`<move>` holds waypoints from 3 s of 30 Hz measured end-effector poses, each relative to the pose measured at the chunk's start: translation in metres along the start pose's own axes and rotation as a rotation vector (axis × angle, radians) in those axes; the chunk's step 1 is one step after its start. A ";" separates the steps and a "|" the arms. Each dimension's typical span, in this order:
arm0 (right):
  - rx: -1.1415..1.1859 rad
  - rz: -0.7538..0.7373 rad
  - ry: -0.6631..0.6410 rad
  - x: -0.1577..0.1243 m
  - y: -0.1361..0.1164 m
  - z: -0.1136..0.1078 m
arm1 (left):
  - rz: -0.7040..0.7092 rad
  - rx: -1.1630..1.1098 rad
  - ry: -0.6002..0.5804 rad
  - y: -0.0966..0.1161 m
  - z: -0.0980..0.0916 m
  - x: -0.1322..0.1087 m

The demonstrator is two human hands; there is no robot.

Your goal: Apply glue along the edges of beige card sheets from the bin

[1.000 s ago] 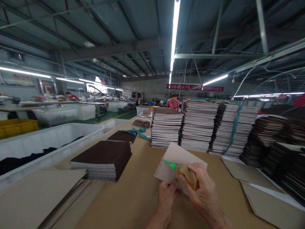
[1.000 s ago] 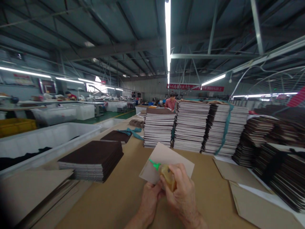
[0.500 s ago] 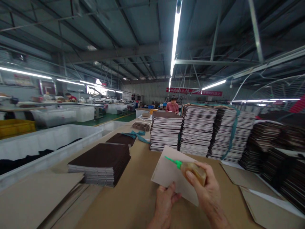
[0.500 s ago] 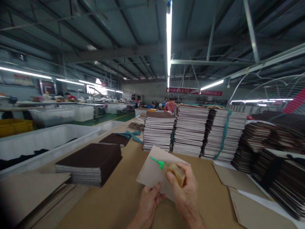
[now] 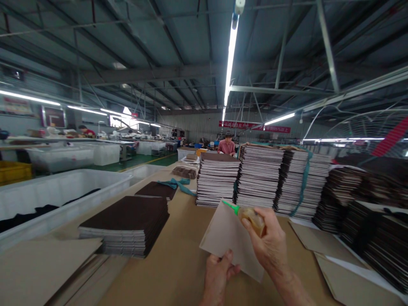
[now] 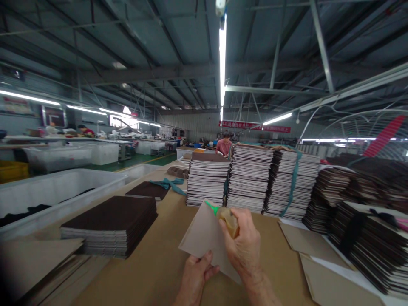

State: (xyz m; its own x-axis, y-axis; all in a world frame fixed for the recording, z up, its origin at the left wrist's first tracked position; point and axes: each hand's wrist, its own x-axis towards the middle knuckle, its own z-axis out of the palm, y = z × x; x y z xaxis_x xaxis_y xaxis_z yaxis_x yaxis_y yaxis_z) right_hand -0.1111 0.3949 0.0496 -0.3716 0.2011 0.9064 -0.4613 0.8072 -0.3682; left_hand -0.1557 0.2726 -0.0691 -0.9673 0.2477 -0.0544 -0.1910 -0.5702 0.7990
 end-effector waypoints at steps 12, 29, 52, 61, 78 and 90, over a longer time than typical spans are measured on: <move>-0.010 -0.037 -0.077 0.005 -0.001 -0.011 | 0.009 0.020 -0.024 0.005 0.001 -0.005; -0.016 -0.007 -0.119 0.001 -0.001 -0.011 | -0.002 0.034 -0.031 0.006 0.003 -0.006; -0.138 -0.064 -0.051 0.000 0.004 -0.020 | -0.027 0.045 -0.025 -0.009 -0.005 0.008; -0.226 -0.010 -0.112 -0.006 0.005 -0.032 | 0.019 0.096 -0.023 0.005 0.004 -0.006; -0.257 0.037 -0.122 -0.008 0.004 -0.049 | 0.013 0.105 -0.030 0.010 0.009 -0.011; -0.307 0.066 -0.130 -0.016 0.010 -0.063 | 0.026 0.140 -0.018 0.011 0.008 -0.011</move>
State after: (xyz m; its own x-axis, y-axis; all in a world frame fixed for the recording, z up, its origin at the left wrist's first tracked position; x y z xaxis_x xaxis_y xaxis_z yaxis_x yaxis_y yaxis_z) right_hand -0.0591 0.4350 0.0438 -0.5013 0.2025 0.8412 -0.1762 0.9280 -0.3283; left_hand -0.1457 0.2700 -0.0544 -0.9684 0.2484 -0.0227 -0.1392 -0.4625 0.8756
